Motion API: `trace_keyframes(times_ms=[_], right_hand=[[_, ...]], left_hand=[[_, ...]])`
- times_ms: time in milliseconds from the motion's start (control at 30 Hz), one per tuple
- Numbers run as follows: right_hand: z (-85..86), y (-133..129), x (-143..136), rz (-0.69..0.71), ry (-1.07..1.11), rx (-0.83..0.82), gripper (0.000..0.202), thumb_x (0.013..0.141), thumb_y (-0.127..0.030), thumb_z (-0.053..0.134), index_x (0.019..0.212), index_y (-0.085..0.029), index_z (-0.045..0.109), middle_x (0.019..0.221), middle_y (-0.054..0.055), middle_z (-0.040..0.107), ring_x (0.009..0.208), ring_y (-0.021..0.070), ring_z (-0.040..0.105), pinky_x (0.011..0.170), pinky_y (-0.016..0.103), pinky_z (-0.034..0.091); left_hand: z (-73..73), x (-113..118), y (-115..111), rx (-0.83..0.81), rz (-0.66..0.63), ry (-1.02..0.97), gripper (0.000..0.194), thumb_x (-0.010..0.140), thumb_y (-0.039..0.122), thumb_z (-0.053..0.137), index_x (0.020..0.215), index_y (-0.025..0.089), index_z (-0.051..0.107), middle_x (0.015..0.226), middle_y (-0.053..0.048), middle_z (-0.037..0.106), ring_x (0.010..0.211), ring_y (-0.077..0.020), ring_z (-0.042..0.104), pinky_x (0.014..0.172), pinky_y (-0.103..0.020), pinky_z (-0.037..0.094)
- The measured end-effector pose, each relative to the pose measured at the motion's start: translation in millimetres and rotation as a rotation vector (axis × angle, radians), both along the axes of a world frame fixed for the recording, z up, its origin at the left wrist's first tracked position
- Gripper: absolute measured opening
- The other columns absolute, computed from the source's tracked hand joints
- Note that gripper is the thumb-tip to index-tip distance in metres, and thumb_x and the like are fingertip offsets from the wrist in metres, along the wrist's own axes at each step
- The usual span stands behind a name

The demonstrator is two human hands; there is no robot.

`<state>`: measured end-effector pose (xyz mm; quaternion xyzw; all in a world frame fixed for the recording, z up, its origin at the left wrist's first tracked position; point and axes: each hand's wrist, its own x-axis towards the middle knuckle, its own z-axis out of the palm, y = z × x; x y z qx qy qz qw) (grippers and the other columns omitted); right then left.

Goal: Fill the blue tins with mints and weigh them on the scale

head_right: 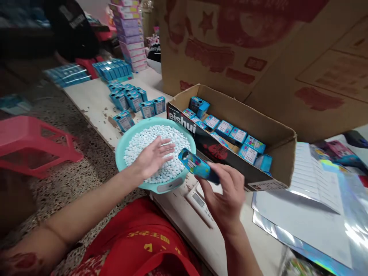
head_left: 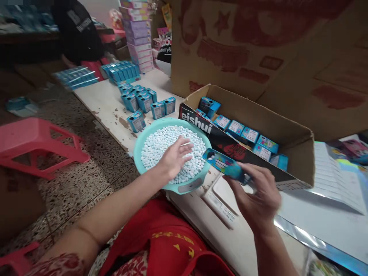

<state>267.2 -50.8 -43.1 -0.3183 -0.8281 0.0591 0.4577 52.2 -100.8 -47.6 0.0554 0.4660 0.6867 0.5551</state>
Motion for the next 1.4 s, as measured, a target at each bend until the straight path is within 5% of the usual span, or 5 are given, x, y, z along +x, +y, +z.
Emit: trace_keyframes(times_ms=[167, 567, 900, 1067, 1400], right_hand=[[-4.4, 4, -35, 0.092, -0.149, 0.09, 0.023, 0.085, -0.03, 0.065, 0.107, -0.025, 0.063, 0.095, 0.005, 0.069, 0.088, 0.0225, 0.063, 0.084, 0.04, 0.044], [-15.4, 11, -38, 0.032, -0.102, 0.034, 0.025, 0.085, -0.035, 0.065, 0.107, -0.022, 0.063, 0.097, 0.006, 0.069, 0.091, 0.0227, 0.063, 0.083, 0.038, 0.043], [-71.6, -8, 47, -0.209, 0.467, -0.603, 0.034, 0.071, -0.038, 0.074, 0.098, -0.019, 0.066, 0.093, 0.005, 0.066, 0.084, 0.0199, 0.062, 0.079, 0.038, 0.051], [-107.7, -16, 72, -0.3, 0.677, -0.79, 0.038, 0.063, -0.037, 0.079, 0.092, -0.018, 0.064, 0.088, 0.004, 0.067, 0.083, 0.0202, 0.064, 0.081, 0.04, 0.052], [-131.5, -25, 81, -0.334, 0.664, -0.633, 0.059, 0.069, -0.058, 0.071, 0.109, -0.018, 0.055, 0.109, 0.01, 0.059, 0.101, 0.0239, 0.06, 0.089, 0.045, 0.05]], left_hand=[[-0.2, 10, 18, -0.082, 0.046, -0.244, 0.038, 0.092, 0.047, 0.045, 0.091, 0.013, 0.062, 0.076, -0.006, 0.061, 0.054, -0.0115, 0.055, 0.051, -0.024, 0.046], [-8.8, 9, 18, -0.086, 0.081, -0.195, 0.022, 0.087, 0.03, 0.057, 0.077, 0.012, 0.063, 0.068, -0.004, 0.057, 0.052, -0.0086, 0.052, 0.049, -0.019, 0.041], [-26.0, -33, -33, -0.022, -0.224, 1.688, 0.03, 0.085, 0.034, 0.059, 0.112, 0.021, 0.061, 0.131, -0.012, 0.053, 0.129, -0.0299, 0.04, 0.108, -0.051, 0.032], [-47.2, -26, -52, 0.189, -0.442, 1.945, 0.021, 0.091, 0.03, 0.051, 0.104, 0.019, 0.063, 0.121, -0.011, 0.06, 0.12, -0.0273, 0.049, 0.105, -0.047, 0.039], [-46.9, -20, -52, 0.073, -0.395, 2.01, 0.022, 0.091, 0.031, 0.052, 0.102, 0.017, 0.064, 0.116, -0.012, 0.064, 0.114, -0.0284, 0.055, 0.096, -0.045, 0.043]])
